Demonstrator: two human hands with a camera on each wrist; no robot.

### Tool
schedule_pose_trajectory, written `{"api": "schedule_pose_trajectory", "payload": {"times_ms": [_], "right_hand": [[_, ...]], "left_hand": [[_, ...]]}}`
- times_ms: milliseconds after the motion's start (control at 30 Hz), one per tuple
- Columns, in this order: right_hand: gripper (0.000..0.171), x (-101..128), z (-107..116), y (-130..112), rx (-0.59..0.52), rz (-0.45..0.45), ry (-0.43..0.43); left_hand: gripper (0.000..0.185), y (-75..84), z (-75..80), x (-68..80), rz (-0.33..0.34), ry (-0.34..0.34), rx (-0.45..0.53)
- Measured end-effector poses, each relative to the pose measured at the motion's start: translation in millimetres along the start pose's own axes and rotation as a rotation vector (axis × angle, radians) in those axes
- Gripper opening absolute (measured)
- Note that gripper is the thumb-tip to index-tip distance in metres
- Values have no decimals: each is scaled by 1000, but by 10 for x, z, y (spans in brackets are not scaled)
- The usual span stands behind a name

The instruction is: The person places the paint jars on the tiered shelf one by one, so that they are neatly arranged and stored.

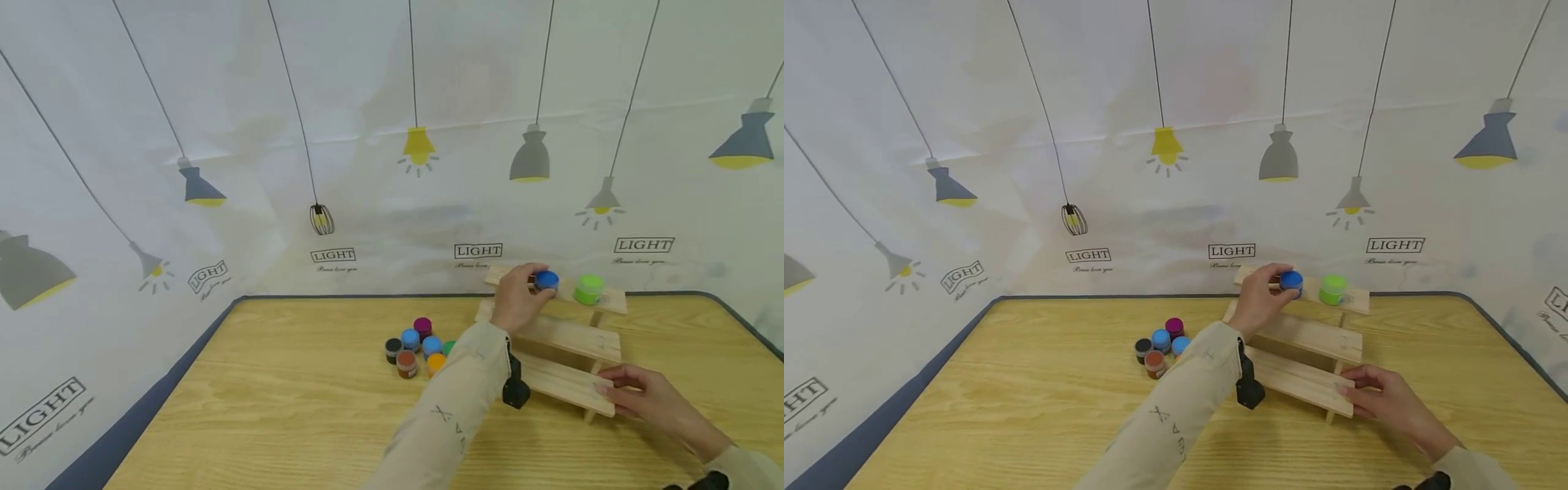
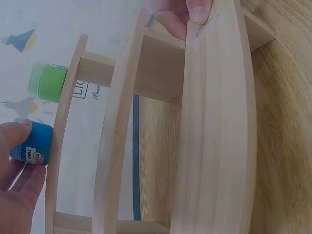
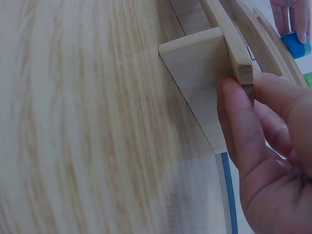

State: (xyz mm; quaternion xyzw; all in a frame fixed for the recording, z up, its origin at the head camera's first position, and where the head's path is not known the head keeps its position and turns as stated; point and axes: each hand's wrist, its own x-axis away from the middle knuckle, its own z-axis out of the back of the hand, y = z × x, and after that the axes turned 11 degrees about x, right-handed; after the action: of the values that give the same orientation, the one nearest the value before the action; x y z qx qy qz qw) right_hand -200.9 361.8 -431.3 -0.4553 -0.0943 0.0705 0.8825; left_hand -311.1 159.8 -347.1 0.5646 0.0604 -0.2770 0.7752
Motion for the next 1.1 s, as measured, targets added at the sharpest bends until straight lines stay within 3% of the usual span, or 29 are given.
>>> {"api": "schedule_pose_trajectory", "payload": {"times_ms": [367,1100], "right_hand": [[40,-3,-22,-15,-7,19,28],[25,-7,-9,27,-76,55,14]], "left_hand": [[36,12,5,-54,38,-25,-24],[38,-55,-23,-100,38,-62,-53]]}}
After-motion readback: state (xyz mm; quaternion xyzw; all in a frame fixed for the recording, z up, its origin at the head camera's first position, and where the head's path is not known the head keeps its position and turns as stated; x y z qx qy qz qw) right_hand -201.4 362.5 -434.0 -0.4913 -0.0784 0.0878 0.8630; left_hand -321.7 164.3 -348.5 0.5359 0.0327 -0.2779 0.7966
